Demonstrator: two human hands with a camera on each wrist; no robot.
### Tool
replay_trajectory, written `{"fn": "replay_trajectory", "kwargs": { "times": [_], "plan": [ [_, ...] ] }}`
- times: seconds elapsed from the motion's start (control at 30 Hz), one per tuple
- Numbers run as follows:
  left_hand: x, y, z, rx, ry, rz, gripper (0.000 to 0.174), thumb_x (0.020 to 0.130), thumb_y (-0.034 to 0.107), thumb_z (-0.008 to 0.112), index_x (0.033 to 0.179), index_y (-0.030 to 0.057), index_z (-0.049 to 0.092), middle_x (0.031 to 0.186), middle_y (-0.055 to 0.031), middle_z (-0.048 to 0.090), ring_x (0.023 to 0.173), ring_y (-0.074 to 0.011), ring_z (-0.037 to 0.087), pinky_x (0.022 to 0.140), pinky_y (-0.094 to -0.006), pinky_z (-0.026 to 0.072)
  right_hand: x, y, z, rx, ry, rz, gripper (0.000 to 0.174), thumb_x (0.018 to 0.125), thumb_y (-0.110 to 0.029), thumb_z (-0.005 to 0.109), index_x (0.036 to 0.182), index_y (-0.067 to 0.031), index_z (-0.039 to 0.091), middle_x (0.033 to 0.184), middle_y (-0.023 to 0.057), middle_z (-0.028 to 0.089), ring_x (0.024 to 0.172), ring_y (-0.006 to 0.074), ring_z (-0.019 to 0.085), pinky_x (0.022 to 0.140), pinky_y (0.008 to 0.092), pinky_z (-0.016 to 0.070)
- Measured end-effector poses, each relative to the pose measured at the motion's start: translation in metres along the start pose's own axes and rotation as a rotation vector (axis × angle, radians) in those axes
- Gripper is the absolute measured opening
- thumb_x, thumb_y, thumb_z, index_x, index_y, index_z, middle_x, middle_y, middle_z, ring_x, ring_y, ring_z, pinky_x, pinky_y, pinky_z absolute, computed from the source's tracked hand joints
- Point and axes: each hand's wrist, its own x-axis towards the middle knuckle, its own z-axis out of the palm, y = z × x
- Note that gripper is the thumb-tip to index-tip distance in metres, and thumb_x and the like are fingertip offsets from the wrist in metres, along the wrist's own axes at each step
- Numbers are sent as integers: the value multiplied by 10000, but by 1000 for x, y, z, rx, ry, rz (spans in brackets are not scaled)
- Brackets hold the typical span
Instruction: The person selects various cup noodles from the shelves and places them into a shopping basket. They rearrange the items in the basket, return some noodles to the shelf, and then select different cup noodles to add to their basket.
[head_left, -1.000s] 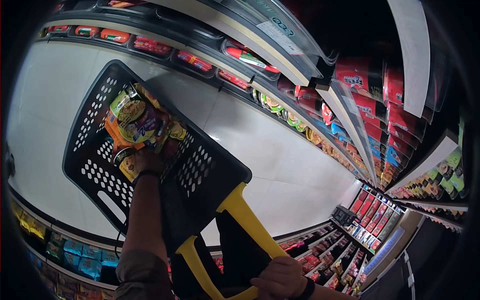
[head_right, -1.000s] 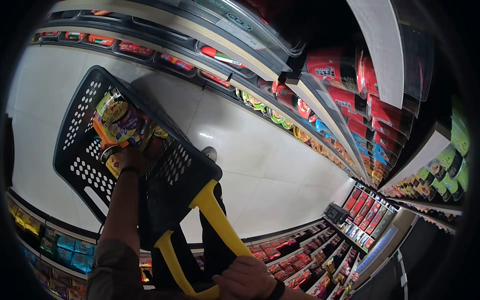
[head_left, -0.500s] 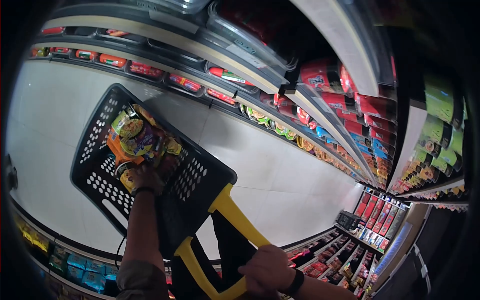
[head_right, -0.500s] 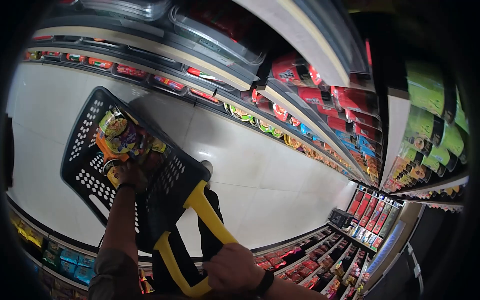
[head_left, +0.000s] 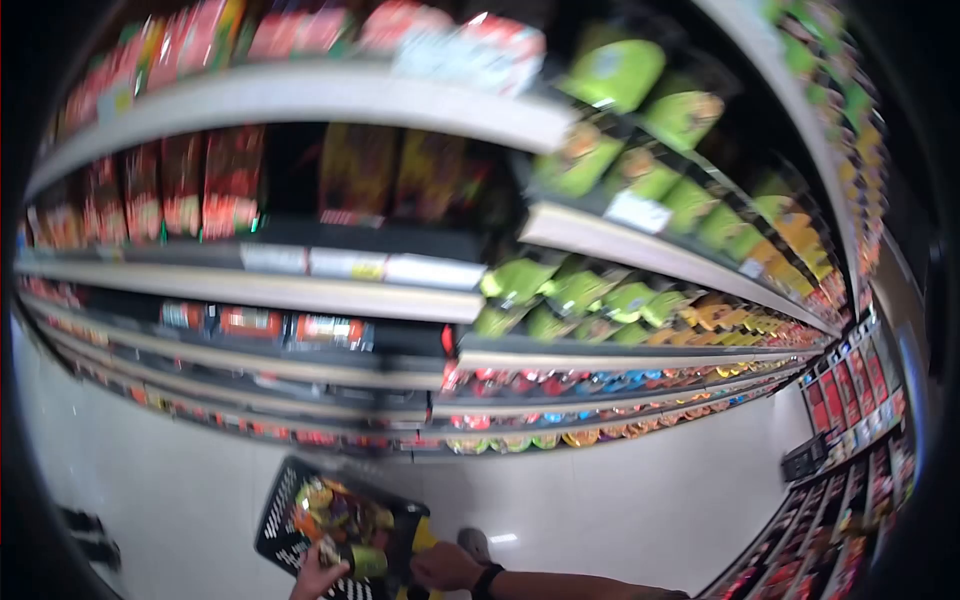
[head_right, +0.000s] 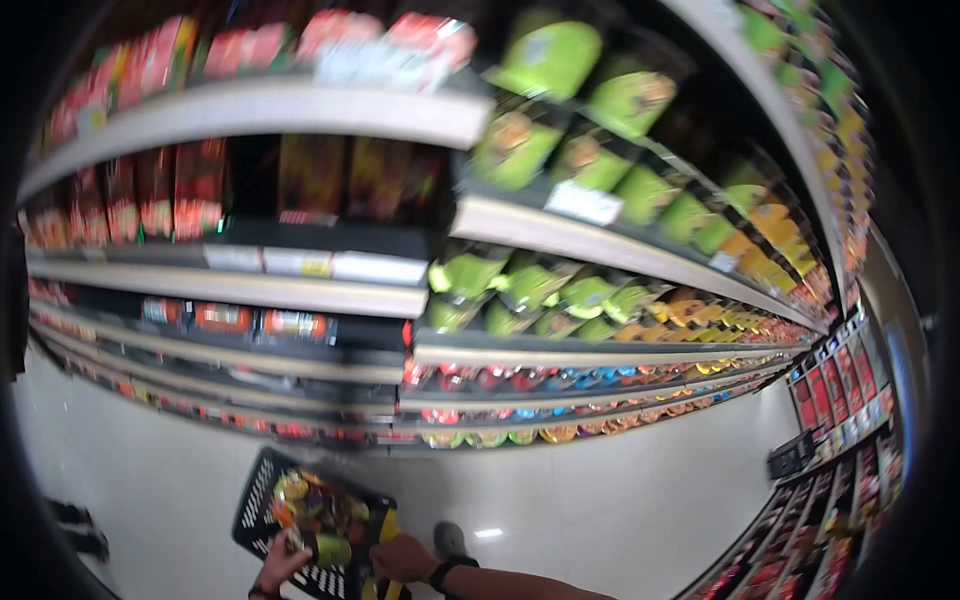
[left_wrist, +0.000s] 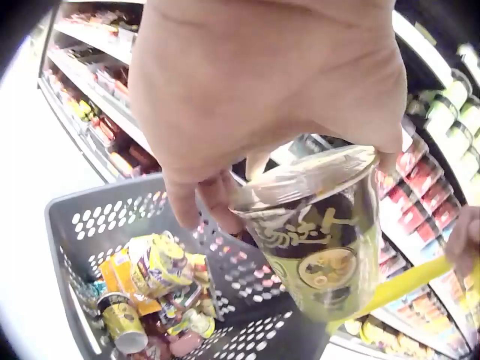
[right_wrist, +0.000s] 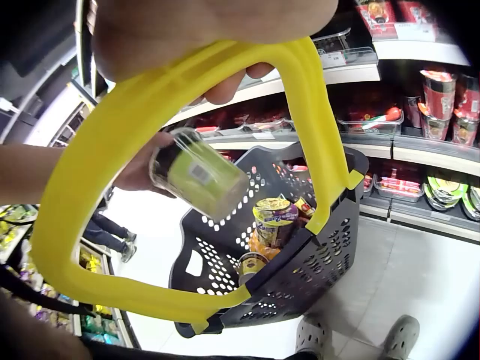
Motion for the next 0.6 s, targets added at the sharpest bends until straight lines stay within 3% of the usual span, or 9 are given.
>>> {"fn": "replay_trajectory", "kwargs": {
  "times": [0.03, 0.1, 0.17, 0.23, 0.27, 0.3, 0.4, 0.5, 0.6],
  "plan": [
    [-29, 32, -8, -29, 2, 59, 644, 848, 350, 697, 1374, 54, 474, 1027, -170, 672, 932, -213, 643, 838, -343, 513, 2, -2, -4, -3, -157, 77, 262, 833, -328, 637, 984, -114, 638, 902, 130, 673, 879, 348, 646, 809, 442, 495],
    [-50, 36, -4, -113, 163, 148, 433, 871, 152, 651, 1248, 0, 500, 1005, -88, 566, 865, -230, 577, 550, -427, 516, 2, 15, 20, 80, 108, -101, 194, 859, -246, 607, 969, -87, 625, 822, 108, 627, 755, 304, 606, 701, 415, 483],
    [-64, 57, -10, 113, 191, 337, 569, 844, 96, 674, 1346, -14, 430, 989, -33, 533, 925, -191, 548, 748, -342, 523, 0, 10, 2, 170, 346, -280, 130, 885, -163, 577, 955, -59, 612, 742, 86, 581, 631, 260, 566, 593, 389, 470],
    [-99, 117, 3, 17, 300, 292, 543, 853, 127, 669, 1332, -14, 455, 1023, -41, 546, 993, -168, 536, 891, -298, 470, -11, -7, -39, 1542, 5, 96, 232, 979, -274, 544, 1078, -65, 565, 896, 91, 595, 757, 234, 588, 681, 393, 503],
    [-95, 116, 1, -11, 208, 343, 597, 845, 154, 681, 1372, 7, 443, 1173, -75, 544, 1094, -202, 520, 936, -319, 458, 5, 13, -40, 761, 281, -314, 284, 993, -235, 539, 1206, -50, 502, 1036, 75, 584, 908, 178, 584, 800, 346, 509],
    [-107, 151, 1, 8, 91, 148, 662, 837, 200, 693, 1410, 25, 412, 1355, -146, 468, 1229, -263, 459, 1033, -365, 400, 32, 33, -20, 1041, 173, -343, 430, 960, -172, 599, 1328, -36, 423, 1135, 83, 573, 1010, 180, 582, 901, 313, 481],
    [-145, 256, 42, 172, 197, 242, 704, 836, 249, 696, 1427, 29, 384, 1399, -210, 394, 1319, -335, 379, 1104, -408, 330, -3, 19, -74, 1133, -68, -652, 701, 910, -95, 646, 1484, -13, 252, 1464, 144, 397, 1237, 202, 496, 991, 330, 449],
    [-145, 308, 76, 180, 148, 311, 695, 846, 211, 691, 1438, 39, 371, 1418, -211, 433, 1326, -322, 409, 1102, -396, 333, -80, -10, -180, 555, -217, -336, 776, 884, -126, 677, 1499, -4, 220, 1505, 166, 357, 1319, 224, 431, 1033, 346, 420],
    [-123, 321, 102, 252, 147, 512, 736, 836, 222, 706, 1452, 38, 348, 1450, -210, 409, 1358, -320, 372, 1115, -411, 307, -89, 20, -185, 377, -92, -347, 859, 829, -245, 738, 1493, -21, 241, 1451, 186, 426, 1270, 261, 490, 1007, 367, 441]
  ]
}}
